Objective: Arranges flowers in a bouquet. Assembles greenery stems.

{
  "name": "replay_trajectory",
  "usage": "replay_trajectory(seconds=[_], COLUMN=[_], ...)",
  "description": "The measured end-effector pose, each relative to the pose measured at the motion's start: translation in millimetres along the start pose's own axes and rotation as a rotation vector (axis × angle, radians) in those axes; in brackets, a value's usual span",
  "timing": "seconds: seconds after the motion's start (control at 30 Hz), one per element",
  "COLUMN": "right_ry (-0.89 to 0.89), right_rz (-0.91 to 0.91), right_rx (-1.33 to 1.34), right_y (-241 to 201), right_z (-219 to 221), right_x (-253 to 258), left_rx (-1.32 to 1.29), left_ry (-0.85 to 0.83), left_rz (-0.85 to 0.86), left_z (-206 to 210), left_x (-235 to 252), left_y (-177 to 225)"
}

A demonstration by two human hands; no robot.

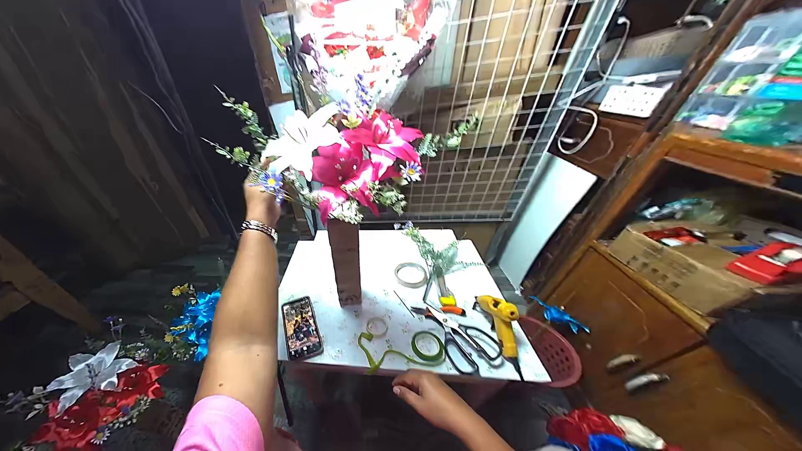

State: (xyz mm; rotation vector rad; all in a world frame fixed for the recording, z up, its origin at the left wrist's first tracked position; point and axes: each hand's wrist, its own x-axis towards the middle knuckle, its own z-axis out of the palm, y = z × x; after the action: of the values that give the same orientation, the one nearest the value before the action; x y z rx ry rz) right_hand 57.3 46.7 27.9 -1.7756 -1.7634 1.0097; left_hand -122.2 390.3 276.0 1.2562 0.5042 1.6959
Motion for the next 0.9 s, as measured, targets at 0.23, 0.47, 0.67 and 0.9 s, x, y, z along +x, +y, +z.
replay_trajectory(seconds=[0.23, 0.47, 0.67, 0.9], right_ry=[0.106, 0.471, 0.296, 0.04], right_rz=[0.034, 0.051, -0.015, -0.114], right_rx=[0.047, 0.006, -0.13, -0.267], right_y=[-5.5, 1.3, -16.3, -49.5], right_z=[-17.6, -53.4, -56.3, -7.8], right_x=[-9.2, 1.3, 31.7, 60.7], left_rx=[0.062, 0.124, 0.031, -0.14], left_ry=[0.142, 0.193, 0.197, 0.182], left_rz=[-0.074, -0.111, -0.411, -0.689], left_z=[-63.5, -123.1, -102.4, -84.6], left_x=[-19.0, -156.8, -273.6, -314.9], left_y=[3.4, 13.6, 1.8, -18.1])
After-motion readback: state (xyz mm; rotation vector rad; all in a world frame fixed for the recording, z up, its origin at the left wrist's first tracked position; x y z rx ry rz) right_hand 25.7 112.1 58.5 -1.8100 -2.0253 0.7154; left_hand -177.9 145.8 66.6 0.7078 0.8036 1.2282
